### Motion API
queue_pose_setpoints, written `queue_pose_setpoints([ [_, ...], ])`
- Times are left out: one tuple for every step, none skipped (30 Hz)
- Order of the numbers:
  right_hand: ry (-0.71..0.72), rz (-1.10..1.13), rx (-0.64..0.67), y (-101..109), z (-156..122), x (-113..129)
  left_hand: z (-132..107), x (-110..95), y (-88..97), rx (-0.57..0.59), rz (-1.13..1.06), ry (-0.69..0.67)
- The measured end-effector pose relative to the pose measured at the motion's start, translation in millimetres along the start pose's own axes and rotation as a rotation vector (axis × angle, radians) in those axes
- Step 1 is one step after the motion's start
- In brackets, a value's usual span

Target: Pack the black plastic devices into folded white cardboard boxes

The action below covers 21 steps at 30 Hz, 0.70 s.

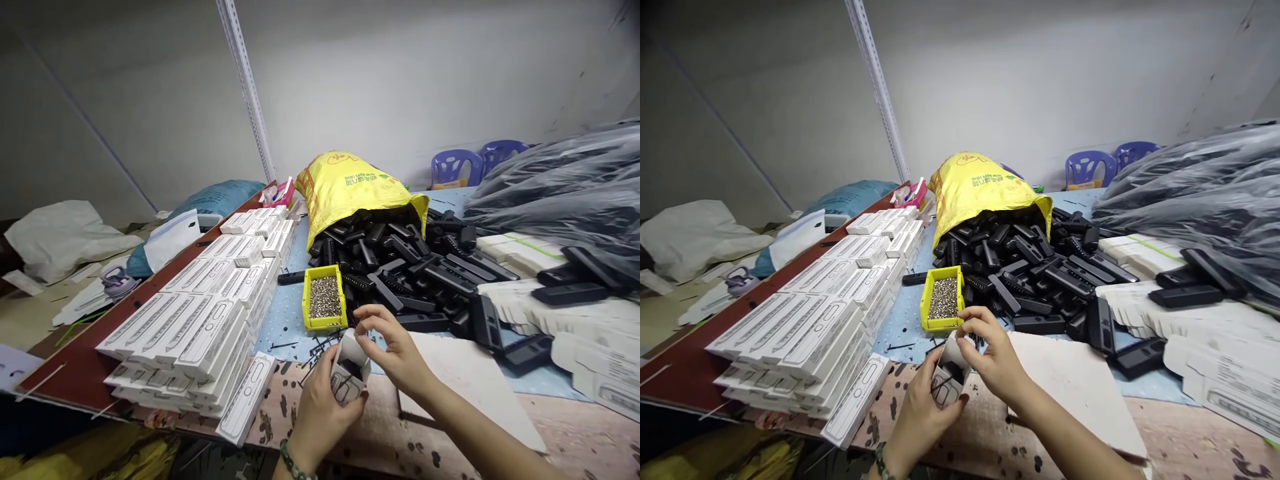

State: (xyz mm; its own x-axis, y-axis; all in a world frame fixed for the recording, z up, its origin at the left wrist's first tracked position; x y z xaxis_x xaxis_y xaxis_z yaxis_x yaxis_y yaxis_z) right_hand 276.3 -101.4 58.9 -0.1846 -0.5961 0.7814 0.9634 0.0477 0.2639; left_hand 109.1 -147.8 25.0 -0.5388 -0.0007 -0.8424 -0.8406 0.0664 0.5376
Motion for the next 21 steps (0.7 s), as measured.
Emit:
queue_pose_setpoints([
  [-0.016, 0.006, 0.001, 0.8, -2.5, -0.9, -0.3, -1.7, -0.3, 0.008, -0.019, -0.003],
  [-0.027, 0.005, 0.016, 2.1, -4.8, -1.5, -0.2, -3.3, -0.3, 0.011, -0.043, 0.001],
  [-0.03, -0.003, 0.037, 4.3, -6.8, -1.5, 0.2, -4.8, 0.0, 0.01, -0.073, 0.014],
  [-0.022, -0.02, 0.057, 7.3, -8.5, -0.6, 0.9, -5.9, 0.6, 0.013, -0.106, 0.029],
  [-0.002, -0.046, 0.07, 11.0, -9.6, 1.3, 1.6, -6.7, 1.3, 0.022, -0.14, 0.044],
  [0.029, -0.08, 0.09, 14.9, -10.3, 4.2, 2.3, -7.3, 1.9, 0.039, -0.169, 0.056],
  [0.07, -0.12, 0.128, 18.1, -10.7, 7.8, 2.8, -7.6, 2.2, 0.058, -0.189, 0.063],
  [0.117, -0.166, 0.187, 20.2, -10.7, 11.9, 3.2, -7.7, 2.3, 0.075, -0.2, 0.064],
  [0.163, -0.219, 0.265, 20.7, -10.7, 15.7, 3.4, -7.8, 1.9, 0.088, -0.198, 0.06],
  [0.208, -0.275, 0.34, 19.7, -10.5, 18.9, 3.5, -7.9, 1.2, 0.093, -0.184, 0.051],
  [0.254, -0.329, 0.396, 17.7, -10.4, 21.2, 3.5, -8.0, 0.3, 0.094, -0.159, 0.037],
  [0.3, -0.376, 0.429, 15.0, -10.4, 22.5, 3.4, -8.2, -0.7, 0.096, -0.13, 0.022],
  [0.339, -0.402, 0.441, 12.4, -10.4, 22.7, 3.3, -8.4, -1.6, 0.102, -0.102, 0.009],
  [0.358, -0.397, 0.439, 10.3, -10.5, 22.0, 3.0, -8.6, -2.2, 0.107, -0.075, 0.001],
  [0.344, -0.357, 0.419, 9.4, -10.4, 20.8, 2.7, -8.6, -2.4, 0.108, -0.052, 0.0],
  [0.291, -0.292, 0.381, 9.7, -10.1, 19.3, 2.3, -8.6, -2.1, 0.104, -0.034, 0.005],
  [0.202, -0.214, 0.331, 11.0, -9.6, 17.5, 1.8, -8.5, -1.4, 0.096, -0.02, 0.013],
  [0.102, -0.137, 0.271, 12.9, -9.0, 15.9, 1.2, -8.2, -0.6, 0.082, -0.007, 0.02],
  [0.01, -0.071, 0.21, 14.8, -8.4, 14.5, 0.6, -7.9, 0.2, 0.068, 0.007, 0.021],
  [-0.052, -0.025, 0.161, 16.1, -7.9, 13.4, 0.0, -7.5, 0.7, 0.058, 0.018, 0.014],
  [-0.084, 0.001, 0.136, 16.3, -7.5, 12.6, -0.6, -7.0, 0.8, 0.054, 0.024, 0.003],
])
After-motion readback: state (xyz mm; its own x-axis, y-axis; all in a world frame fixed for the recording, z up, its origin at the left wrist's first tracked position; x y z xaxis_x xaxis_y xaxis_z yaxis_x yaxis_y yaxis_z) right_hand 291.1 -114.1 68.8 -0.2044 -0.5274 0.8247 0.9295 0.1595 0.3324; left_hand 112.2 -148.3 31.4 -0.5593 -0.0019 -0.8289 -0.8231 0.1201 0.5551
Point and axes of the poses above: each hand's wrist, its own z-axis towards the middle knuckle, its own y-axis out of the back of the hand, x = y × z, the point moved 1 cm from there along z, towards the middle knuckle, and after that the axes turned 8 degrees about y, right-handed, at the moved point
